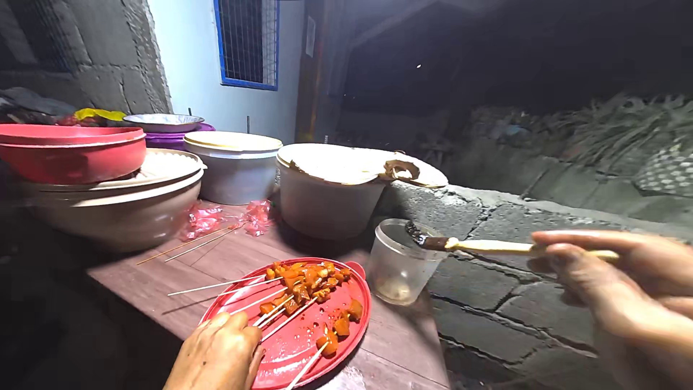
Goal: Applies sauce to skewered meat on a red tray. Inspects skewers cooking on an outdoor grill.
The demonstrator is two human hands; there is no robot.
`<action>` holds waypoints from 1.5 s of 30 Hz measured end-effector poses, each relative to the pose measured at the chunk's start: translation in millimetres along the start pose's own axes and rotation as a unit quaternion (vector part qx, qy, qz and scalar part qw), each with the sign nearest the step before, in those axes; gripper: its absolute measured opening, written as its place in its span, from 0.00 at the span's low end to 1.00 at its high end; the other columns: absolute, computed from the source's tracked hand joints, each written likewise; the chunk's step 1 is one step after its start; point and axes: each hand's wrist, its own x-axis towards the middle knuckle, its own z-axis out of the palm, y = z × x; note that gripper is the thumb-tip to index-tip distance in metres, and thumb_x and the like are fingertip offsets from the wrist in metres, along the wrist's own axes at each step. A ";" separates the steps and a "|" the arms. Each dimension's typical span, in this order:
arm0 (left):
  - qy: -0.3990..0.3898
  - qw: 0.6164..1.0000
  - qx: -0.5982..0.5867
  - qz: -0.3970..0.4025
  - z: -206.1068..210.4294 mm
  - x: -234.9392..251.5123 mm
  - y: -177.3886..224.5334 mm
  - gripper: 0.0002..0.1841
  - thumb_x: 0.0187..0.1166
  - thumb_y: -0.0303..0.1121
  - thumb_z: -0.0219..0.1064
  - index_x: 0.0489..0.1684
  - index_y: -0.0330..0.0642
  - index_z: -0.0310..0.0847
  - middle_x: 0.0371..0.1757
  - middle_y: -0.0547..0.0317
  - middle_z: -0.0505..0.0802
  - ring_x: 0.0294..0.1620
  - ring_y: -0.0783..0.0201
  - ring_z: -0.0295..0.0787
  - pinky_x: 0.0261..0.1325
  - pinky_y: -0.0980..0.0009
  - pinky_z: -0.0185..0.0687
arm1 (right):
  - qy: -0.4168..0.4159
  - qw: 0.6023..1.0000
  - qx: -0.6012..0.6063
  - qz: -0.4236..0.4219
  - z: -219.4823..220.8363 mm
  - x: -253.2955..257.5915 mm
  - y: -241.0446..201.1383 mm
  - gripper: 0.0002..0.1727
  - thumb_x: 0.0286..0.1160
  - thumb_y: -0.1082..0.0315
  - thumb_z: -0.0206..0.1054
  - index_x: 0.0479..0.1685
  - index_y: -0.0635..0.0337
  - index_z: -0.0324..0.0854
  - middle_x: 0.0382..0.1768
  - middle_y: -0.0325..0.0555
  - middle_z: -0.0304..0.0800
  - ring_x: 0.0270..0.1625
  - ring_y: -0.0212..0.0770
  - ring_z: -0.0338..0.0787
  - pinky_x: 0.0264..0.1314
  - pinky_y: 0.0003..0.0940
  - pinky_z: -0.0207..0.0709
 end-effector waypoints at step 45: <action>-0.018 0.998 -0.056 -0.024 -25.9 -25.5 0.9 0.10 0.77 0.36 0.66 0.35 0.43 0.92 0.32 0.51 0.93 0.37 0.49 0.92 0.38 0.52 0.86 | -0.143 0.983 0.038 -0.105 65.2 -61.0 -18.8 0.13 0.83 0.64 0.64 0.44 0.61 0.93 0.34 0.42 0.93 0.40 0.32 0.87 0.49 0.27 0.80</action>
